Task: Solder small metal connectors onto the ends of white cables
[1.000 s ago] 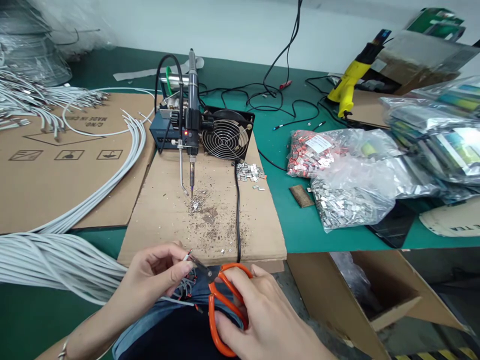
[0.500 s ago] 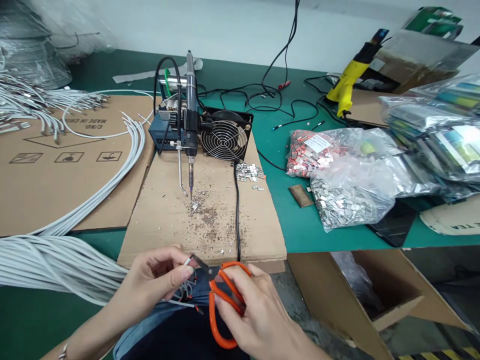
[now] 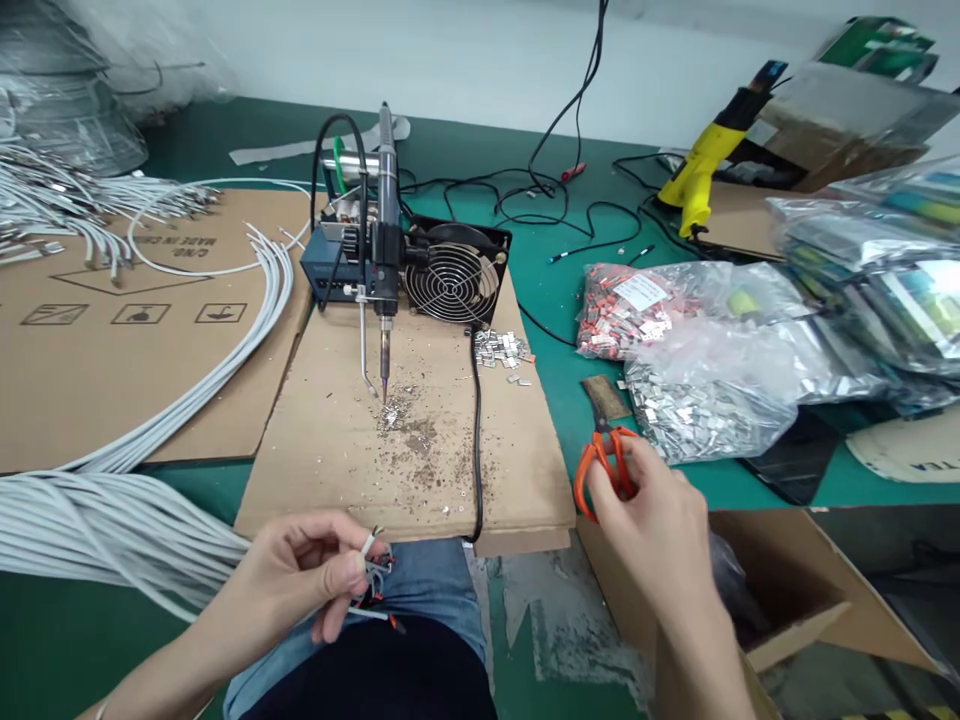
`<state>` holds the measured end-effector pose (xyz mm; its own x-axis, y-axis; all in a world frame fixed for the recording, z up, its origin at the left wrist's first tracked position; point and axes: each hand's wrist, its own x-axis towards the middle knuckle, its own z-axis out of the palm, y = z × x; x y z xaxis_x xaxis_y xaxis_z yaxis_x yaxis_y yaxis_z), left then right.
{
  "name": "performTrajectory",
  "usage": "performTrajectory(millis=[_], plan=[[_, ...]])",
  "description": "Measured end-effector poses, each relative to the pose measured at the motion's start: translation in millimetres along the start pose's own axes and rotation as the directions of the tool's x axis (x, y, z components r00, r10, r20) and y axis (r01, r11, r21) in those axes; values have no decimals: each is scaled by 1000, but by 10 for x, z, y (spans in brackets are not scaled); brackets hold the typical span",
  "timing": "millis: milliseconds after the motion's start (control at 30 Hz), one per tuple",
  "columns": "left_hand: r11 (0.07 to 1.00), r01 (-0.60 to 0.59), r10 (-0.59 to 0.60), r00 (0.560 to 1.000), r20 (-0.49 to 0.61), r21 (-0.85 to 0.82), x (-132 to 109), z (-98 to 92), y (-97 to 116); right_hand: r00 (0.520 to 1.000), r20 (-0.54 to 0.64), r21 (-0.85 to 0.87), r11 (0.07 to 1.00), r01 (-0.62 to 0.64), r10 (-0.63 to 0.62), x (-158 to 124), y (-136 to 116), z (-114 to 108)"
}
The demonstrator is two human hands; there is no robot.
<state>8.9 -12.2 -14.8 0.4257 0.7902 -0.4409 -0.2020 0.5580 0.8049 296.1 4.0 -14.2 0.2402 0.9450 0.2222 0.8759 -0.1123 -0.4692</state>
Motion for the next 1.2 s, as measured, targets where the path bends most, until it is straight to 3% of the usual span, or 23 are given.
performTrajectory(millis=[67,100,167,233,300,367,400,433,467,500,567,667,867,933,1033,1133,1200], plan=[[1000,-2,2,1000,-17,-6,0,18,14,995,96,-369,927,72,-39,124,145,-67],[1000,-1,1,999,-35,-6,-7,29,23,989,136,-472,875,108,-49,177,209,-98],[1000,2,-2,998,-68,-6,-29,49,45,981,179,-536,828,163,-78,244,286,-139],[1000,8,-8,996,-89,-3,-48,69,67,980,139,-519,833,193,-140,245,255,-141],[1000,17,-18,995,-95,-4,-58,88,83,971,-1,-387,895,220,-239,176,96,-102],[1000,26,-26,993,-112,-1,-64,109,93,939,-162,-35,953,302,-304,56,-170,-28],[1000,31,-30,992,-119,5,-66,122,97,931,-139,214,907,362,-339,-11,-323,17],[999,34,-32,991,-127,16,-69,136,102,925,7,429,837,341,-380,-74,-476,66],[999,39,-35,991,-132,26,-72,150,107,888,159,569,775,275,-432,-129,-620,115],[998,43,-38,990,-139,34,-75,164,114,849,229,664,714,221,-475,-173,-746,162],[998,48,-40,987,-153,49,-80,186,130,794,314,768,631,110,-520,-225,-928,239],[997,42,-30,988,-153,71,-88,194,153,783,344,826,563,10,-518,-238,-1033,289],[994,-4,17,994,-111,113,-97,154,161,758,371,815,579,11,-537,-208,-1018,266],[997,1,7,995,-102,77,-83,152,141,774,357,853,520,-43,-523,-240,-1026,309],[1000,8,-10,996,-83,-24,-51,166,94,855,276,915,393,-93,-439,-354,-1074,444],[995,-6,-3,995,-95,-101,-33,189,60,941,78,942,333,39,-330,-490,-1150,588],[993,-11,-1,995,-103,-119,-39,197,63,952,-30,930,341,138,-303,-534,-1185,635]])
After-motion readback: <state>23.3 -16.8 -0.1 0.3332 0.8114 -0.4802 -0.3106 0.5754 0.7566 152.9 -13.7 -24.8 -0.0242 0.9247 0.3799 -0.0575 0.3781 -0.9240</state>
